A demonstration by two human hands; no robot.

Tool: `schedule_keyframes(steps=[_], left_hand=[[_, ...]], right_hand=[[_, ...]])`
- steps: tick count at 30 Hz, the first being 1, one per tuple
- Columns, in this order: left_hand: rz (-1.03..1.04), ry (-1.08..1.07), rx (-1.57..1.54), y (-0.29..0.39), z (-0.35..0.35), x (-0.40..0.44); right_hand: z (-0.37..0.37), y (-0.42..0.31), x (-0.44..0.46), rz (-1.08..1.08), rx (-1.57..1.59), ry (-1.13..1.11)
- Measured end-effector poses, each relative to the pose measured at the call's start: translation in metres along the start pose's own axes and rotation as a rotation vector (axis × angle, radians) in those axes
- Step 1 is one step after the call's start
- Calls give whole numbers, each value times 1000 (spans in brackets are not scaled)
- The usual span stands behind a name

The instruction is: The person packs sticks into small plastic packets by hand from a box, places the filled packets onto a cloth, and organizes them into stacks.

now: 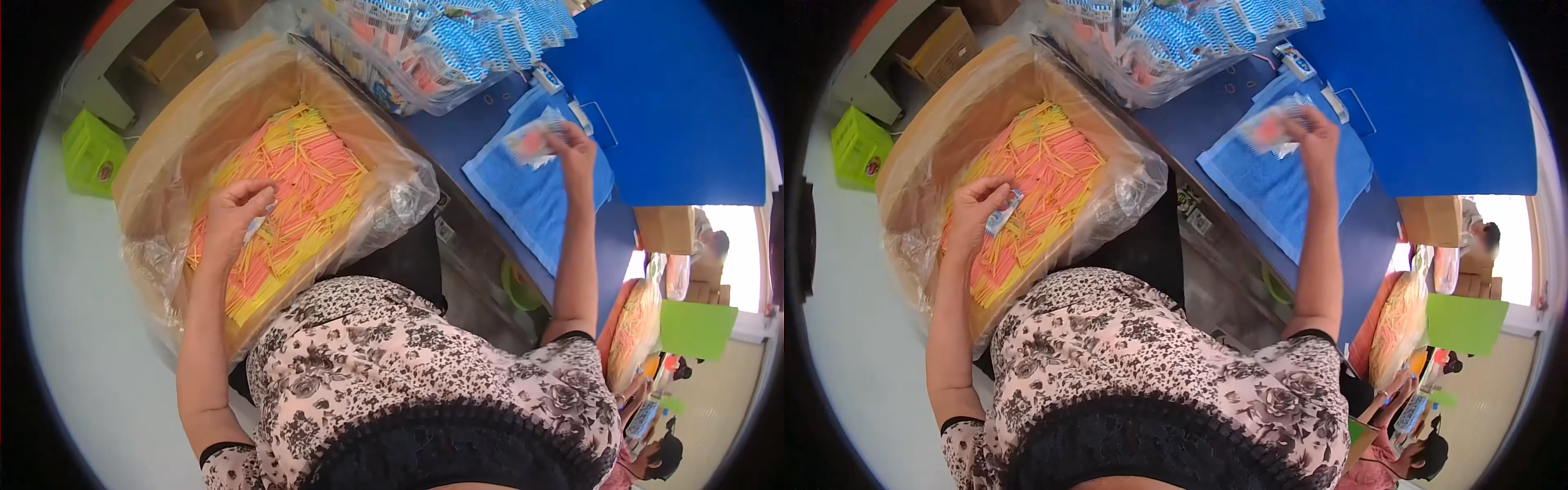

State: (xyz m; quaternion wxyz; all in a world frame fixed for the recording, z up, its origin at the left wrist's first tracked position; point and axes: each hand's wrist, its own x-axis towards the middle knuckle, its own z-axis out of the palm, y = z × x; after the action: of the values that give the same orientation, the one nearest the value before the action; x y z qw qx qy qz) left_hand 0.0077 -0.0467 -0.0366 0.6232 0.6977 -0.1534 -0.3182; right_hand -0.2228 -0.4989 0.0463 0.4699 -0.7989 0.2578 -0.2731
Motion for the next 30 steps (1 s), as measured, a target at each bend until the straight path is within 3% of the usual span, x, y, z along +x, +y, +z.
schedule_keyframes(steps=[2, 4, 6, 7, 10, 13, 19, 21, 27, 30], left_hand=[[-45, 93, 108, -11, -10, 0], [126, 166, 461, -32, -19, 7], [325, 261, 948, -56, -35, 12], [283, 288, 1055, -55, -35, 9], [117, 309, 1290, -59, -31, 5], [72, 387, 1282, -67, -32, 9], [0, 457, 1144, -67, -41, 20], [-105, 390, 1119, -54, -42, 18], [-125, 389, 1086, -62, -44, 20], [282, 554, 1343, -55, -40, 13]], right_hand=[[-44, 52, 22, 17, -238, 90], [-64, 86, 35, -181, -618, 67], [-51, 71, 27, -369, -812, 239], [-48, 68, 29, -531, -969, 309], [7, 31, -4, -504, -819, 415], [46, -2, -34, -691, -807, 375], [96, -43, -65, -885, -666, 136], [116, -60, -74, -925, -612, 72], [194, -114, -70, -987, -357, -379], [237, -115, -52, -877, -357, -655]])
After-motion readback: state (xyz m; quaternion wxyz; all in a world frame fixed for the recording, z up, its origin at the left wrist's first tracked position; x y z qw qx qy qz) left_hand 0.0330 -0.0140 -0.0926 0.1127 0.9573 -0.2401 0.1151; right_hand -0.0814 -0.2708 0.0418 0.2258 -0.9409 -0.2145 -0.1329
